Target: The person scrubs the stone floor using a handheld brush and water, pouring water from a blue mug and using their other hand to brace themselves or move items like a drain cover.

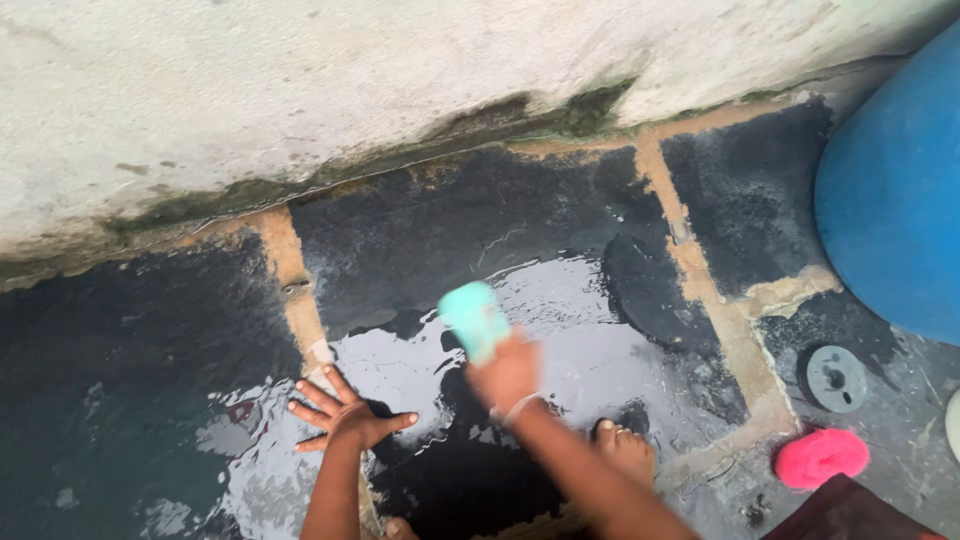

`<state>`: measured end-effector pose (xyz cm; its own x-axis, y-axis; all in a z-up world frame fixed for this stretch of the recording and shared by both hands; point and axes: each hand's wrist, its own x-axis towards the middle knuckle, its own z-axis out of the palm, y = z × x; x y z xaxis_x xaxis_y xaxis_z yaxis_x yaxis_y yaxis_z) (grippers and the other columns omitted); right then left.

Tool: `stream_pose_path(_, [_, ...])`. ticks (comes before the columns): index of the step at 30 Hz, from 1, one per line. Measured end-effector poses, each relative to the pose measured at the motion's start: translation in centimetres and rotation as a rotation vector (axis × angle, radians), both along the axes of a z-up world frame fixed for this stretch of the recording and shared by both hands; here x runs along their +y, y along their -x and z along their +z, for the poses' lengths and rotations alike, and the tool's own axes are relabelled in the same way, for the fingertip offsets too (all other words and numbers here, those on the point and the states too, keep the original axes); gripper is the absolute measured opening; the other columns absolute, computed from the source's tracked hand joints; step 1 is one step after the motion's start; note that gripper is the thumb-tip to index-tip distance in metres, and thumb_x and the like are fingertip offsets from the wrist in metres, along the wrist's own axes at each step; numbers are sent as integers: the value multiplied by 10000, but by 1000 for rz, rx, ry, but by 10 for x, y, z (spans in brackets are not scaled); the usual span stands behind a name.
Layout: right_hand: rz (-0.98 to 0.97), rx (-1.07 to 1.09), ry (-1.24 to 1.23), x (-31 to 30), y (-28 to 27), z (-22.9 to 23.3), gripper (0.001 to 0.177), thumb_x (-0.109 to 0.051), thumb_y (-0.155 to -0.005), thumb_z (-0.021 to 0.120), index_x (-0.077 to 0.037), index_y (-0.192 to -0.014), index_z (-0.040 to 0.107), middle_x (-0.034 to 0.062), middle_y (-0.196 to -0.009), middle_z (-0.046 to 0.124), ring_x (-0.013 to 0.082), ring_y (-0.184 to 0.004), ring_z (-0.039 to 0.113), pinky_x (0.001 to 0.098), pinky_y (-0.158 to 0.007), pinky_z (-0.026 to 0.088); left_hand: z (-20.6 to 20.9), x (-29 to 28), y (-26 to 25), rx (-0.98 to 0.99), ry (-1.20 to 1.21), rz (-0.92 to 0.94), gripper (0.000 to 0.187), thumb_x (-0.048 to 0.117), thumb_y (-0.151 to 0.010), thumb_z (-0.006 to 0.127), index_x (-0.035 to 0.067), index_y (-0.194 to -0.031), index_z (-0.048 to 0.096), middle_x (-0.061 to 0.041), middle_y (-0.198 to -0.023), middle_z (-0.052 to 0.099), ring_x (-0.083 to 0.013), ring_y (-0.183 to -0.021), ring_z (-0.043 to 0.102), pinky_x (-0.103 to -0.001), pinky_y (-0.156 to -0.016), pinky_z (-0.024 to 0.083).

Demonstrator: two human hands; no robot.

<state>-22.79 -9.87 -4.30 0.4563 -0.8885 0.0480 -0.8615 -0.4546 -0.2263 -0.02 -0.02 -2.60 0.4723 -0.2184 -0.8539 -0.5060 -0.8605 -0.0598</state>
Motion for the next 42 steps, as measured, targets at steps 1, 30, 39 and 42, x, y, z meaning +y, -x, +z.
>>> stream_pose_path(1, [31, -117, -276, 18, -26, 11, 362, -291, -813, 648, -108, -1120, 699, 173, -1048, 685, 375, -983, 613, 493, -889, 469, 0, 1, 0, -18, -9, 15, 1821, 759, -446, 952, 187, -1562, -367, -281, -1568, -458, -533, -1429, -405, -859, -1035, 55])
stream_pose_path(30, [-748, 334, -166, -211, 242, 21, 905, -566, -918, 575, -263, -1651, 140, 246, -1357, 550, 409, -1142, 627, 613, -971, 391, -28, 6, -6, -21, -29, -71, 1814, 817, -475, 920, 138, -1559, -366, -362, -1546, -441, -602, -1375, -397, -741, -1112, -86])
stream_pose_path(39, [-836, 223, -147, -248, 224, -9, 995, -609, -901, 576, -120, -1646, 134, 311, -1282, 611, 462, -1105, 651, 533, -898, 498, -38, 7, -6, -20, -87, -89, 1818, 825, -488, 917, 133, -1554, -382, -365, -1537, -442, -613, -1366, -400, -744, -1107, -101])
stream_pose_path(42, [-767, 211, -207, -233, 244, 12, 909, -593, -933, 543, -199, -1648, 144, 289, -1351, 579, 485, -1109, 639, 582, -904, 485, -40, 5, -8, -38, -26, -73, 1836, 811, -472, 933, 134, -1552, -388, -365, -1534, -449, -594, -1364, -396, -732, -1114, -100])
